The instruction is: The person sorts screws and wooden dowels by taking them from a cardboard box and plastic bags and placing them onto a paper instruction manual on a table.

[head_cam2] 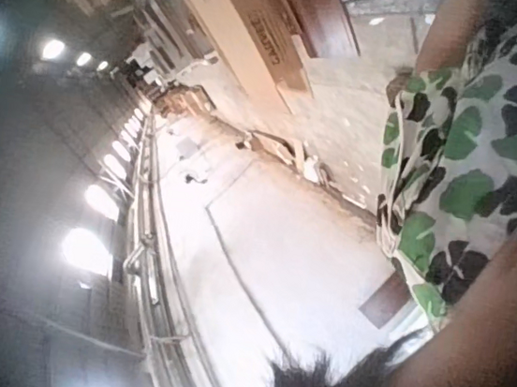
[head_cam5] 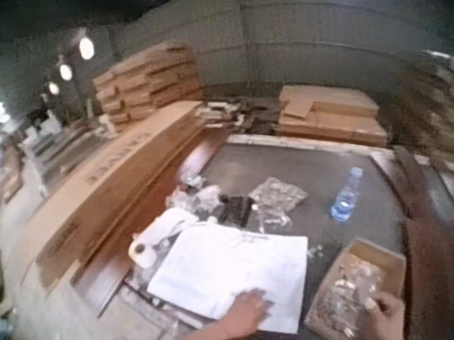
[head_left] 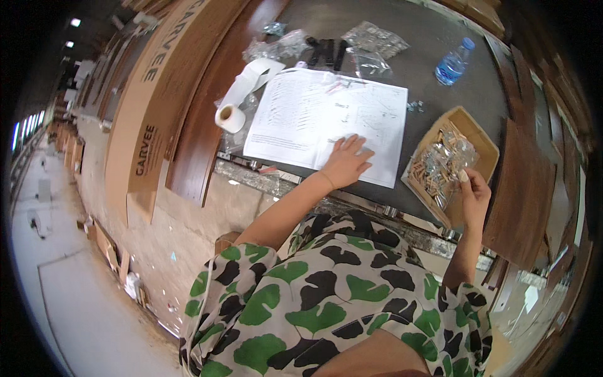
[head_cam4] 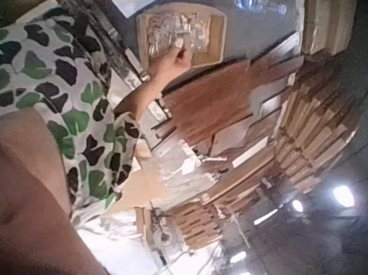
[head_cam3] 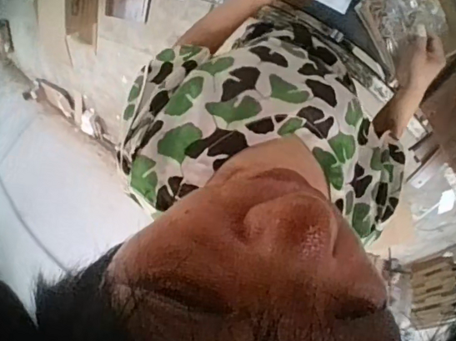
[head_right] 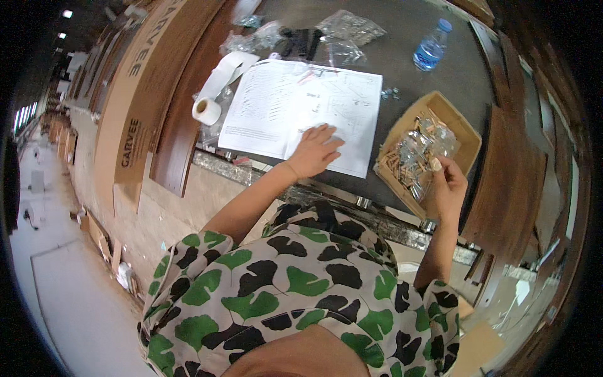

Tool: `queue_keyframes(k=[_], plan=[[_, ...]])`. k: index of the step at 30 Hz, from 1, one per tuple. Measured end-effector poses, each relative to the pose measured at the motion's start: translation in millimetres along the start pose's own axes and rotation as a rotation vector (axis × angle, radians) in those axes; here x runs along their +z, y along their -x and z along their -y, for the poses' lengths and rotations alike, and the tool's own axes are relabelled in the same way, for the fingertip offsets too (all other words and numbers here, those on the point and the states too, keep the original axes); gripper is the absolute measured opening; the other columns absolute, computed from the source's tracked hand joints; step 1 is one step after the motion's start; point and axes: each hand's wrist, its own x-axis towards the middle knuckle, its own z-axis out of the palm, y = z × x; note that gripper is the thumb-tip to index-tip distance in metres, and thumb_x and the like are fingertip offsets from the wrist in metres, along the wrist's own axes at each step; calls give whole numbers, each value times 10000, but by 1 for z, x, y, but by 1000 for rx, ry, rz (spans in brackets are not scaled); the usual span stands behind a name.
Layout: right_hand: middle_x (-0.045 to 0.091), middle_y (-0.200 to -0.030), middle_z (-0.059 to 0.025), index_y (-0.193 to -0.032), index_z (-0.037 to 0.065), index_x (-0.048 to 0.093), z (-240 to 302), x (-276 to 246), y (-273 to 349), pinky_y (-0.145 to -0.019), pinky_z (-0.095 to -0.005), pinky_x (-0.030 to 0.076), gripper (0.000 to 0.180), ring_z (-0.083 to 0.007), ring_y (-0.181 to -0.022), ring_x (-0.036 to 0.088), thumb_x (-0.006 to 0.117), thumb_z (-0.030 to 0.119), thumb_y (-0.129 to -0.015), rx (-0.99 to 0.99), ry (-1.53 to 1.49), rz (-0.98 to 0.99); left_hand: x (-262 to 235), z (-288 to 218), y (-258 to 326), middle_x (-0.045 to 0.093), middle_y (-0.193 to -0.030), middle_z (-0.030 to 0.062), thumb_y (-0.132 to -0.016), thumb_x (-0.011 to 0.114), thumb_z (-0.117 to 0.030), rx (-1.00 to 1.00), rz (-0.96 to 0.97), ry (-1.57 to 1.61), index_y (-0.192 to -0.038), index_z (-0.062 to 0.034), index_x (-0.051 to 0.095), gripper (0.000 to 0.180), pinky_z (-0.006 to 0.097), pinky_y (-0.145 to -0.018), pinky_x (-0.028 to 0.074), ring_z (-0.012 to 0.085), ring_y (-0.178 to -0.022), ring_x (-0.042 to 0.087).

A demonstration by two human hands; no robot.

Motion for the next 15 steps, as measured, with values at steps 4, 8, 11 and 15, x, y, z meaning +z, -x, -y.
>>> queue_keyframes(k=[4,8,11,15], plan=[[584,-836,15,-977,-21,625,-27,-31,-16,-664,-197,398,195,-54,-732,491,612,144,-875,61,135,39,-17,4,3,550,-1183,181,-826,617,-217,-46,-140,153,-1076,-83,623,283,478,-966,350,375,-1150,467],[601,-858,-6,-977,-24,627,-36,-39,-14,-670,-207,409,195,-64,-747,505,613,141,-873,61,226,19,-29,21,-5,627,-1020,183,-788,664,-169,-116,-276,245,-971,-27,653,232,406,-855,454,363,-989,567],[615,-876,-29,-981,-22,630,-31,-30,-8,-689,-217,421,198,-79,-764,523,619,141,-868,8,317,-1,-40,44,-16,639,-986,165,-789,673,-168,-235,-302,198,-936,-27,658,204,376,-839,462,330,-943,584],[617,-878,-44,-978,-21,631,-27,-22,-1,-713,-225,429,195,-89,-788,535,615,141,-869,22,308,-47,-48,72,-30,643,-944,151,-779,678,-173,-285,-376,149,-905,-32,665,190,373,-807,468,317,-898,592]])
